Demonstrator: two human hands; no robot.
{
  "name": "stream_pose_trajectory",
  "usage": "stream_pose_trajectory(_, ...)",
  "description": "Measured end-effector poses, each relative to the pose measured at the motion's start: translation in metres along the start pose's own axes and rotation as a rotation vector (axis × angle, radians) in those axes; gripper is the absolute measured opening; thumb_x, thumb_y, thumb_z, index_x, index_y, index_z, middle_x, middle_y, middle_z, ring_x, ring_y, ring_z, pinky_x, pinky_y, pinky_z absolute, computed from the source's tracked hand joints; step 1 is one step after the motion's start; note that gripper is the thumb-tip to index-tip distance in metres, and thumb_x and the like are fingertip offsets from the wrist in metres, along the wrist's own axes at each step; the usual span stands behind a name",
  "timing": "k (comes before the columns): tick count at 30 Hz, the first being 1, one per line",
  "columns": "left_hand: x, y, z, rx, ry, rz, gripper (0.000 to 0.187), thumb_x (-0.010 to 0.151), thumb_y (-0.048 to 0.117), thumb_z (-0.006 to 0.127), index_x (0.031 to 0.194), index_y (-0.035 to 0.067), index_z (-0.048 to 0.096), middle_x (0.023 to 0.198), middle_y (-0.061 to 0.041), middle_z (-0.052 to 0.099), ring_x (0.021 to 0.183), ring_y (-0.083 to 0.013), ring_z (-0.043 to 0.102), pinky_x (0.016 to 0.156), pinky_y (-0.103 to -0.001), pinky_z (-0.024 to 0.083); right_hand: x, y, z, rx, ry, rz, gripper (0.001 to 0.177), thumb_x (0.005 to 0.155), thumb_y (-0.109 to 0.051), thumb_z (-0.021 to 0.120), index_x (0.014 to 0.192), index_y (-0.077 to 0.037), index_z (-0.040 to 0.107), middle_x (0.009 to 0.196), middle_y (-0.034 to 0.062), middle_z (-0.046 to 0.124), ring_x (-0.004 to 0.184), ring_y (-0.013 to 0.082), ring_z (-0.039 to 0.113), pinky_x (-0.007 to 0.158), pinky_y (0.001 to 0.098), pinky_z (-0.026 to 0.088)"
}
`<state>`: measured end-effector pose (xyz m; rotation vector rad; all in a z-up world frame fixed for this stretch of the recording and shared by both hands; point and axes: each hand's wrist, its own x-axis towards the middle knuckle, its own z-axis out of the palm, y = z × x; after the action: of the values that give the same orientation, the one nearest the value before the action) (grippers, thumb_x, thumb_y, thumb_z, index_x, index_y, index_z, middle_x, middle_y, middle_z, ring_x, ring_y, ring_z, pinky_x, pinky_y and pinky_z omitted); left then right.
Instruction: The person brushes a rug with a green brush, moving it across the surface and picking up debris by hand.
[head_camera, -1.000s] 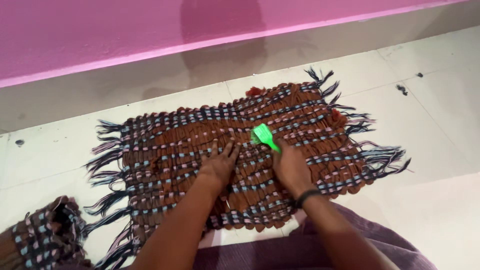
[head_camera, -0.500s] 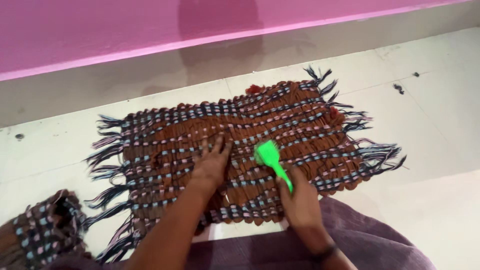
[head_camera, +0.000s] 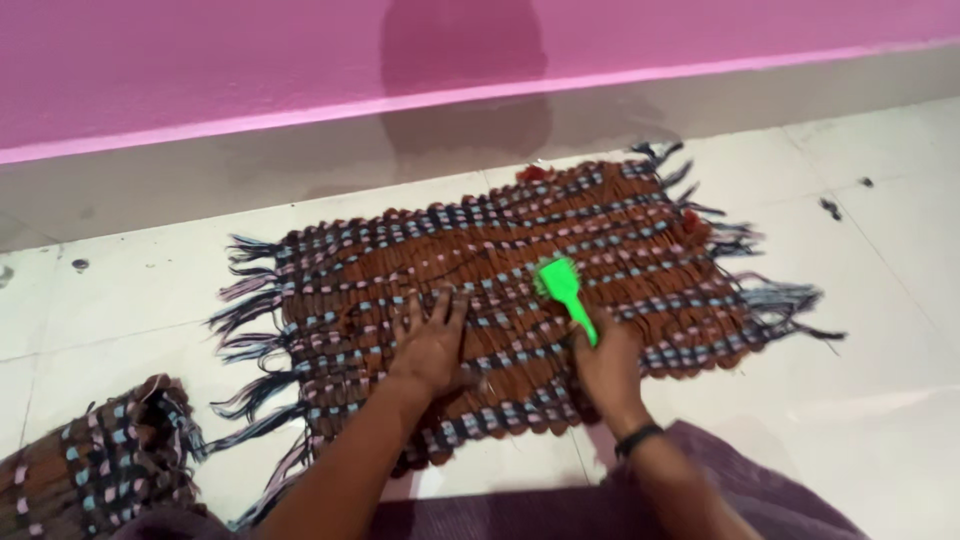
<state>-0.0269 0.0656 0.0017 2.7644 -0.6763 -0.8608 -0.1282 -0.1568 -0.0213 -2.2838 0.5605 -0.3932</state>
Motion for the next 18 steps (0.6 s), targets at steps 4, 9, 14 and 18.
stream_pose_trajectory(4,-0.005,-0.01,-0.004,0.087,-0.033,0.085,0.148,0.059,0.054,0.097,0.166,0.024,-0.001,0.174,-0.008,-0.015,0.155,-0.0508,-0.014,0.123,-0.067,0.003,-0.013,-0.035,0.011,0.119,-0.144,-0.296,0.038,0.098,-0.015,0.062,0.132,0.0,0.062,0.12,0.0247,0.072,0.11,0.0399,0.069,0.09,0.045,0.052)
stream_pose_trajectory(9,-0.004,-0.004,-0.008,0.068,-0.057,0.037,0.148,0.057,0.053,0.099,0.166,0.027,0.002,0.173,-0.005,-0.017,0.155,-0.0472,-0.016,0.125,-0.065,0.0,-0.084,-0.007,-0.044,0.068,-0.343,-0.16,0.042,0.09,-0.014,0.062,0.132,-0.007,0.066,0.112,0.0202,0.077,0.099,0.0326,0.077,0.085,0.04,0.057)
stream_pose_trajectory(14,-0.005,-0.002,0.006,0.05,0.018,0.038,0.139,0.061,0.048,0.098,0.165,0.024,0.01,0.174,-0.007,-0.007,0.158,-0.044,-0.011,0.125,-0.064,0.001,-0.124,0.0,-0.092,-0.261,-0.364,0.032,0.044,0.088,-0.021,0.07,0.132,-0.018,0.071,0.103,0.0166,0.079,0.098,0.0323,0.076,0.083,0.0401,0.057)
stream_pose_trajectory(18,-0.042,-0.011,0.031,-0.035,0.149,-0.013,0.126,0.07,0.049,0.093,0.164,0.023,0.012,0.173,-0.003,0.0,0.158,-0.0412,-0.006,0.124,-0.066,0.001,-0.067,-0.063,-0.054,0.164,-0.3,-0.185,0.038,0.095,-0.016,0.062,0.13,-0.004,0.062,0.107,0.017,0.077,0.095,0.0305,0.078,0.08,0.0399,0.058)
